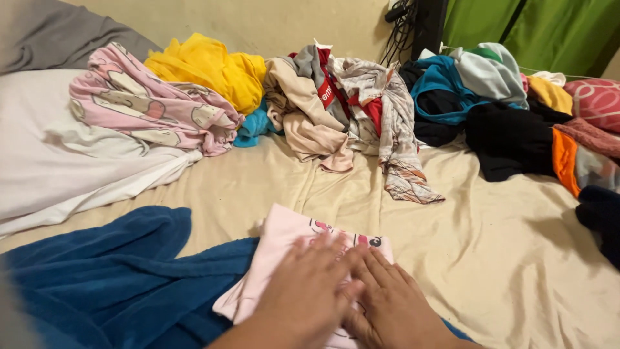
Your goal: The person folds a pink t-shirt and a plaid shirt on a bed. They smooth out each garment, fold the sleeves and sides, and place the folded items on the bed.
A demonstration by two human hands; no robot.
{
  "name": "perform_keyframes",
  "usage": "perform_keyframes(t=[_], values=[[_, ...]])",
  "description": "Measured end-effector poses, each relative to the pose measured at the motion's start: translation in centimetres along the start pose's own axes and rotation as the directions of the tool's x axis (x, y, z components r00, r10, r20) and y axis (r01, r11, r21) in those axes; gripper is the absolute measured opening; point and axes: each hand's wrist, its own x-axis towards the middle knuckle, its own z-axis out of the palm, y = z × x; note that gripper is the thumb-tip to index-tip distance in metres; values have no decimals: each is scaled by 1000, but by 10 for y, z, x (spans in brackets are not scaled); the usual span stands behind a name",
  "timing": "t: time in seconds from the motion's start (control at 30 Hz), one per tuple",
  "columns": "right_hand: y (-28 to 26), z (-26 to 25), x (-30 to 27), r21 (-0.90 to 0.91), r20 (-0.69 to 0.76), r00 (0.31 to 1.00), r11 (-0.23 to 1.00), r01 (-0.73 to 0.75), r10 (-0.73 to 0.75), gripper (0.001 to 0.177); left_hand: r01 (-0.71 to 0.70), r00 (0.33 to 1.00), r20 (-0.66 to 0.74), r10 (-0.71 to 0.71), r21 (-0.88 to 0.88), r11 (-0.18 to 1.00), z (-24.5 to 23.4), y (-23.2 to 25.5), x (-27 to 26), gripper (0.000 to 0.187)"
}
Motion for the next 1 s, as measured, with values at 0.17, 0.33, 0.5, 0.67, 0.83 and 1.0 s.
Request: perform_keyframes(t=[0.17, 0.33, 0.5, 0.67, 0.83, 1.0], values=[[-9, -9, 2, 20, -6, 1000, 999, 27, -27, 95, 267, 913, 297, -281, 89, 960, -17, -23, 24, 63], [-8, -8, 2, 39, -63, 997, 998, 39, -36, 92, 440, 828, 325, -457, 128, 889, -28, -34, 36, 60], [-3, -8, 2, 11, -112, 984, 990, 142, -140, 97, 282, 952, 72, -297, 166, 945, -15, -26, -2, 71], [-10, -17, -2, 109, 31, 995, 989, -99, 96, 112, 110, 994, 3, -111, 115, 987, -19, -35, -28, 83], [0, -43, -9, 319, 143, 966, 914, -250, 214, 103, 575, 799, 161, -579, 73, 815, -31, -43, -31, 76], [-14, -57, -8, 824, 227, 816, 342, -452, 531, 98, 408, 909, -209, -360, 272, 872, -15, -39, -33, 71]])
